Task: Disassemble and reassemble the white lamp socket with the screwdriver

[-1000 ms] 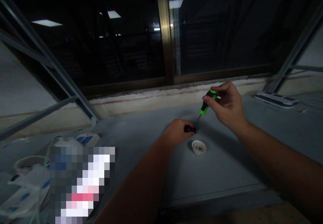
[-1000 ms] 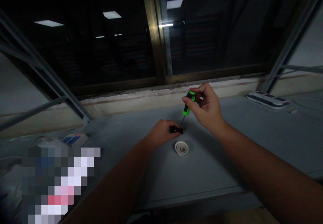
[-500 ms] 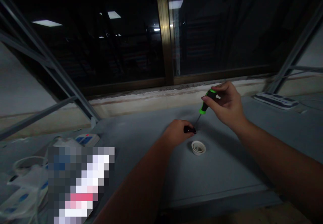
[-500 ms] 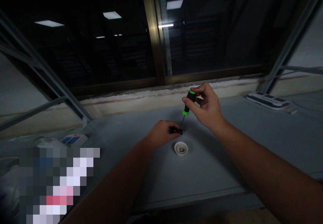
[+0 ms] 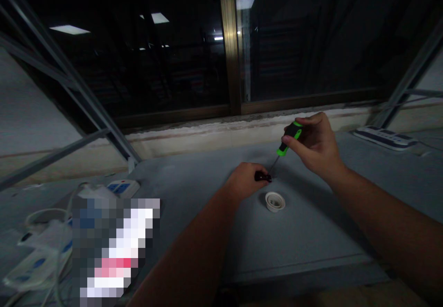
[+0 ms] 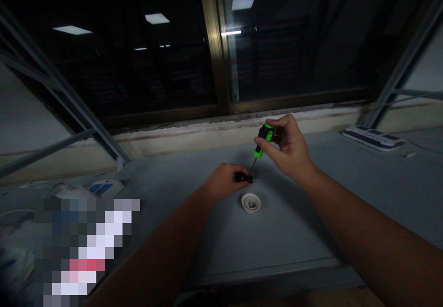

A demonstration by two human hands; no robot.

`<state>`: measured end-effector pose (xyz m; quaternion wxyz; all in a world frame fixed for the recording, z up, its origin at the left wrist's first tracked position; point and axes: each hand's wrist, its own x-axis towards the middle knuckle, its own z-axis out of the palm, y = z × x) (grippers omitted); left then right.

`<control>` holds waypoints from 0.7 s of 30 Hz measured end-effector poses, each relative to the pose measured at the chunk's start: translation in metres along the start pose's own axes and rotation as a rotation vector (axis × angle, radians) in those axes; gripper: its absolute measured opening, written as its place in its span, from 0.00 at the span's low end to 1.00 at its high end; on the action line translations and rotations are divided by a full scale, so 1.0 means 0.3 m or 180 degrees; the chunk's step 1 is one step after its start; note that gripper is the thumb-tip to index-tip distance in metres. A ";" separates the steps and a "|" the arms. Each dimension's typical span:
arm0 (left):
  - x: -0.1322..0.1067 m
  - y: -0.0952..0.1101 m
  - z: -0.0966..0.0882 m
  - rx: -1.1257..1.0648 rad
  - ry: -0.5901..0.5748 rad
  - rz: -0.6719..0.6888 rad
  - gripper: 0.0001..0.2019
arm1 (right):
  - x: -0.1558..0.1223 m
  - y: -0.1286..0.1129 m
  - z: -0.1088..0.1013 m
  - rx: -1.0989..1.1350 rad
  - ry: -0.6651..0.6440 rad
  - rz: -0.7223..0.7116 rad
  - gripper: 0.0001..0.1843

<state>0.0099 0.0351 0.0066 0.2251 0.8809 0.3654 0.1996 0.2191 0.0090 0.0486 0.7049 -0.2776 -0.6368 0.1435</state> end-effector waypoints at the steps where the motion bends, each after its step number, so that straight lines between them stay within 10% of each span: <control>1: 0.000 -0.001 0.000 0.0006 0.0007 0.0012 0.13 | -0.005 -0.005 0.001 0.0102 -0.0096 0.0056 0.22; 6: 0.000 -0.009 0.002 0.0011 0.0019 0.0077 0.13 | -0.011 -0.034 0.004 0.0603 -0.0547 0.0297 0.18; 16: -0.001 0.001 -0.002 -0.0108 -0.0026 0.0034 0.13 | 0.009 -0.017 -0.014 0.0118 0.0284 -0.0094 0.14; 21: -0.002 0.002 -0.001 -0.0066 0.0007 -0.0010 0.13 | 0.010 -0.029 -0.011 0.0367 0.0008 0.0272 0.11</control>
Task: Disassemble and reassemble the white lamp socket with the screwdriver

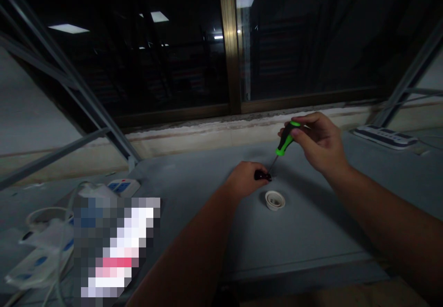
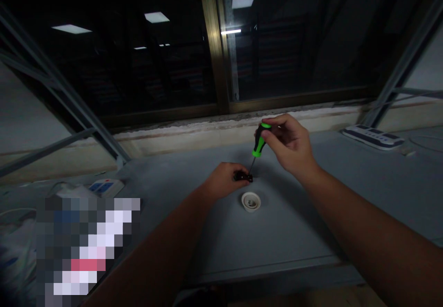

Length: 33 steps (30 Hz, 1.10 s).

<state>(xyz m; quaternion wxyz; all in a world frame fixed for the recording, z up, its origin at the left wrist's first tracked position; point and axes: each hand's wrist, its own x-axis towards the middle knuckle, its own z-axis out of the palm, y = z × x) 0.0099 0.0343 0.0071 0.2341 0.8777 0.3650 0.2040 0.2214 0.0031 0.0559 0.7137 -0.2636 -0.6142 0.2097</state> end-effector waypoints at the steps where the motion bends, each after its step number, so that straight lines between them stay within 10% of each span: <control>1: 0.000 0.000 0.001 -0.0010 -0.0001 -0.0007 0.14 | 0.001 0.002 -0.002 0.0158 -0.0064 0.0110 0.10; 33: 0.003 -0.019 0.018 -0.0130 -0.0012 0.0038 0.12 | 0.012 0.019 -0.044 0.0514 -0.0061 0.0097 0.09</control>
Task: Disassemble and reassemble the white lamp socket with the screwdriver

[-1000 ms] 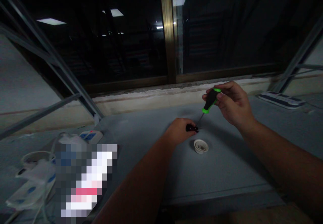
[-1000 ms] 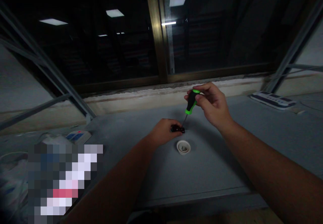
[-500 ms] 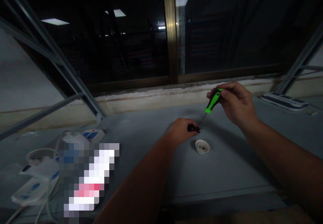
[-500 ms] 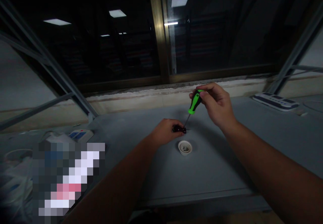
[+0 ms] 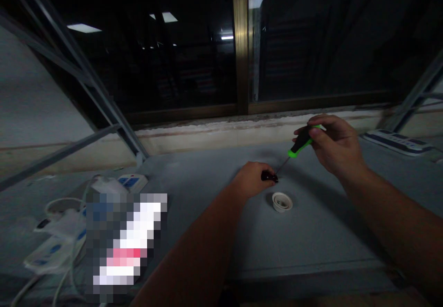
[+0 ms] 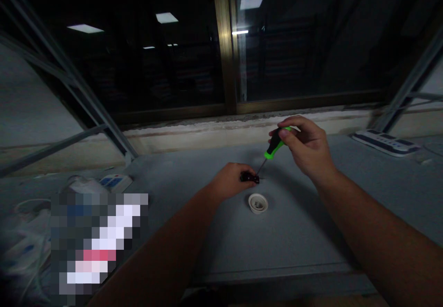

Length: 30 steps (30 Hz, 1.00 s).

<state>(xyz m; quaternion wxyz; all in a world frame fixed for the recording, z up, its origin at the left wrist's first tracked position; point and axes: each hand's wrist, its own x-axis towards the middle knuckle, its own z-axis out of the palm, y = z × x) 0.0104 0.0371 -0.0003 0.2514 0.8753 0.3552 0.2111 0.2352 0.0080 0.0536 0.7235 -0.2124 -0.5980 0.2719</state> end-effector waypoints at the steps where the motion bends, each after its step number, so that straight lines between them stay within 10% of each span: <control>1: 0.000 -0.001 0.001 -0.0010 -0.0004 -0.0012 0.12 | 0.000 0.000 0.000 -0.0002 -0.0026 0.0058 0.09; 14: -0.008 0.029 -0.012 0.0084 -0.0018 -0.0076 0.13 | -0.012 -0.006 0.005 -0.0024 -0.0315 0.0311 0.14; 21: -0.013 0.030 -0.014 0.0185 -0.0010 -0.0042 0.13 | 0.023 0.033 0.044 -0.0593 0.0129 -0.0303 0.15; 30: -0.011 0.023 -0.013 0.0109 -0.0062 -0.0065 0.13 | 0.063 -0.049 0.054 -0.1286 -0.0587 0.0012 0.14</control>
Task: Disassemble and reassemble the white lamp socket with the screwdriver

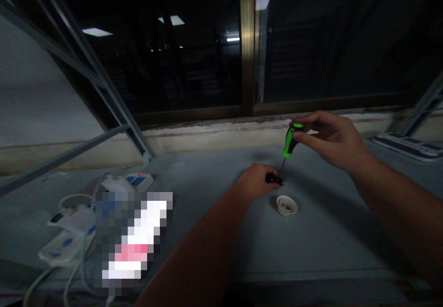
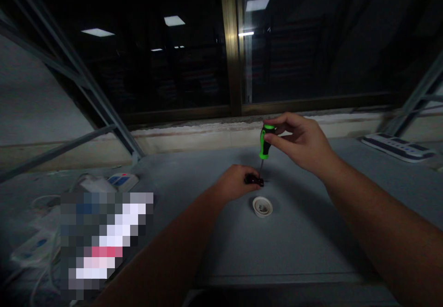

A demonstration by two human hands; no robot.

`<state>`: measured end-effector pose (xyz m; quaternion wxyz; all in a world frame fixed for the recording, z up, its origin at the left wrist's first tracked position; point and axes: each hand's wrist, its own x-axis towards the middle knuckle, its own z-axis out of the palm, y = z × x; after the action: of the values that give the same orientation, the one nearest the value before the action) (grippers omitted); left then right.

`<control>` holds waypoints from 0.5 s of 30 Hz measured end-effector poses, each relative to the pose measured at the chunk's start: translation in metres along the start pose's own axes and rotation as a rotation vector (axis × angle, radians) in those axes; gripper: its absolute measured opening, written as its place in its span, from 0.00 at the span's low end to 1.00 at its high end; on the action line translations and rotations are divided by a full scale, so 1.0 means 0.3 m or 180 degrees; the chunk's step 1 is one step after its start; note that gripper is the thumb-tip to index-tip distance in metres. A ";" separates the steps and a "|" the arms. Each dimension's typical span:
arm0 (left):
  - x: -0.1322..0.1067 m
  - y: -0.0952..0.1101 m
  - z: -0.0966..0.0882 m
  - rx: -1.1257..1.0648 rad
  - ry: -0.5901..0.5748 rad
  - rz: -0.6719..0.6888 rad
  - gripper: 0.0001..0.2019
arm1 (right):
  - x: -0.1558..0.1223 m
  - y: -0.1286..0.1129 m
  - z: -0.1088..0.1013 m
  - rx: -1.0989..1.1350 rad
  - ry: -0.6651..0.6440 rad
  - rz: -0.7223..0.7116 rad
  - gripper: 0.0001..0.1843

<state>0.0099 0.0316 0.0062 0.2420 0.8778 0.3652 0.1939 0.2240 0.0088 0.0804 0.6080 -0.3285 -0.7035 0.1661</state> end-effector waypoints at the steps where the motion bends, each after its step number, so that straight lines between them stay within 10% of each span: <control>1: 0.000 0.002 -0.001 0.0020 -0.0002 0.0007 0.13 | 0.006 0.001 0.007 -0.0216 0.0118 -0.0103 0.14; 15: -0.003 0.004 0.000 0.0175 0.0050 0.0028 0.14 | 0.007 -0.001 0.069 0.0001 0.0492 -0.0067 0.10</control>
<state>0.0100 0.0302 0.0069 0.2139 0.8841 0.3684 0.1918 0.2040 0.0133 0.0779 0.6623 -0.3328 -0.6578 0.1339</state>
